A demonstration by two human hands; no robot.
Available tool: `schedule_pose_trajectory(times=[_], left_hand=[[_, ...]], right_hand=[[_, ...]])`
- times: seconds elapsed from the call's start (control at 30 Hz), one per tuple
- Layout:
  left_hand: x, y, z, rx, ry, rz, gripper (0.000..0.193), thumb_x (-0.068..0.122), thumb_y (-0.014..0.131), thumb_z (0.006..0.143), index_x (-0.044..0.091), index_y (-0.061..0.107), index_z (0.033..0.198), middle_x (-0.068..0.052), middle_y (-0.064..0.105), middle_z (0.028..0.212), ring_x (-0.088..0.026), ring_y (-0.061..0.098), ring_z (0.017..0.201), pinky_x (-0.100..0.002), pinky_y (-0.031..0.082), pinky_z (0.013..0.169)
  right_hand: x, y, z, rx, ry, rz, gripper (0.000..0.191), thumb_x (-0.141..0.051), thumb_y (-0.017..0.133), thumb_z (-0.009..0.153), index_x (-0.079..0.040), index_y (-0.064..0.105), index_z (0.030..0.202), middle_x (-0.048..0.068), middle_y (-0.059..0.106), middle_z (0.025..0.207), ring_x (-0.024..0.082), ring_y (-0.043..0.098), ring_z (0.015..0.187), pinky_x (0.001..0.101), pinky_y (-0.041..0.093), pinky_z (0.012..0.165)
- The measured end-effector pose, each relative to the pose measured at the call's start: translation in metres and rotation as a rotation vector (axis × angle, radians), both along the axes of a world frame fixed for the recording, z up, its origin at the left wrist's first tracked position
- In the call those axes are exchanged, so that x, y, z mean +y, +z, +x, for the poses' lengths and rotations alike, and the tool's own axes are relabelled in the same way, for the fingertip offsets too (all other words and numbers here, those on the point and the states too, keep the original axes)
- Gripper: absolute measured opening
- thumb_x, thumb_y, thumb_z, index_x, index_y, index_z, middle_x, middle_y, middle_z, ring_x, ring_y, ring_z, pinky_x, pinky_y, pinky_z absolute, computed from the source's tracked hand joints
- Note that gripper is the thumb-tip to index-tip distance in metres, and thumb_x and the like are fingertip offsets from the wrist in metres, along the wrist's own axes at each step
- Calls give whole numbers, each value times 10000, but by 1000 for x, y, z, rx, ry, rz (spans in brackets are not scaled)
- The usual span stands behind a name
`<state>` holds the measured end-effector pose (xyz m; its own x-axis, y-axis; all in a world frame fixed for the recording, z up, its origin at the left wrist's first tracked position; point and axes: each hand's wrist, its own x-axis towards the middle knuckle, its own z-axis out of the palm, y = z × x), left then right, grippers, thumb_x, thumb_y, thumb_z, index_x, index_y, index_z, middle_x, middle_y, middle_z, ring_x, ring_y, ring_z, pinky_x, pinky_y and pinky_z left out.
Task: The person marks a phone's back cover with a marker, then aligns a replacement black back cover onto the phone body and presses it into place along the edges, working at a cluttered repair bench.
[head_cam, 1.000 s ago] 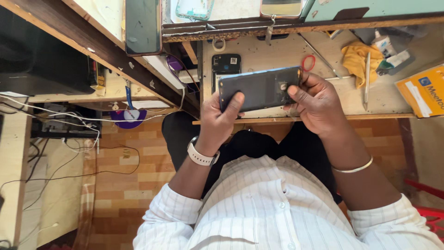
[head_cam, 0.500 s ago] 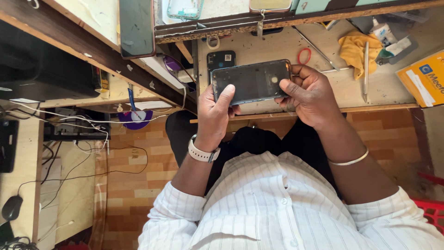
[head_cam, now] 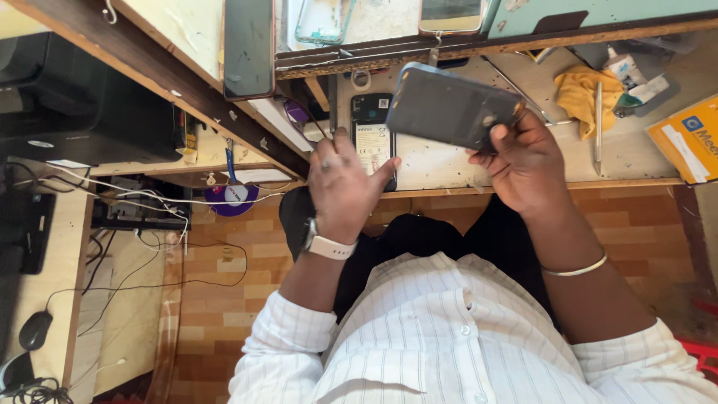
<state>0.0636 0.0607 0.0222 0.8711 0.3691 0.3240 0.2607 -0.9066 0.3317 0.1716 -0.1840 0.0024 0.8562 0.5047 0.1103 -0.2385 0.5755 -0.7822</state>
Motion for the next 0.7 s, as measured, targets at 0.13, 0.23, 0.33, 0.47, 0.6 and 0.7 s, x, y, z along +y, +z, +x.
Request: schedule_pose_trajectory(times=[0.13,0.23,0.33,0.47,0.6,0.7], left_hand=[[-5,2,11,31,64,-42,960,594,848,687,-127,540,1241,-271,618,1066,-415,624,1001,-483,537,857],[1,5,21,213,72,-193,914,597,855,676,-102,538,1172,-260,629,1063,-396,654,995,-461,550,889],[3,6,26,212,56,-229,879,566,868,652,-95,541,1129,-258,635,1056,-398,671,969,-448,559,884],[-1,5,28,168,87,-159,912,535,903,594,-124,529,1103,-291,593,1073,-415,653,965,-449,559,851],[2,6,34,265,107,-223,955,493,903,580,-144,493,1161,-300,580,1096,-415,651,990,-435,561,875],[6,4,36,106,33,-248,906,438,939,552,-134,513,1110,-299,584,1084,-436,637,1008,-455,542,881]], right_hand=[[-5,1,2,29,4,103,195,-128,634,1106,-32,613,1275,111,723,1072,234,730,972,378,605,887],[-10,-2,4,76,5,125,183,-129,604,1121,-37,613,1279,124,735,1099,251,742,979,396,608,906],[-12,-5,7,119,13,133,198,-135,575,1117,-48,613,1291,110,741,1140,261,748,1013,412,612,903],[-12,-9,9,154,13,127,181,-128,567,1136,-53,617,1292,101,745,1132,252,746,985,432,612,906],[-13,-11,10,157,27,132,163,-115,567,1124,-66,621,1269,102,746,1139,254,750,983,438,606,905],[-14,-11,9,154,47,153,163,-113,568,1136,-52,634,1273,111,745,1131,241,741,963,446,602,911]])
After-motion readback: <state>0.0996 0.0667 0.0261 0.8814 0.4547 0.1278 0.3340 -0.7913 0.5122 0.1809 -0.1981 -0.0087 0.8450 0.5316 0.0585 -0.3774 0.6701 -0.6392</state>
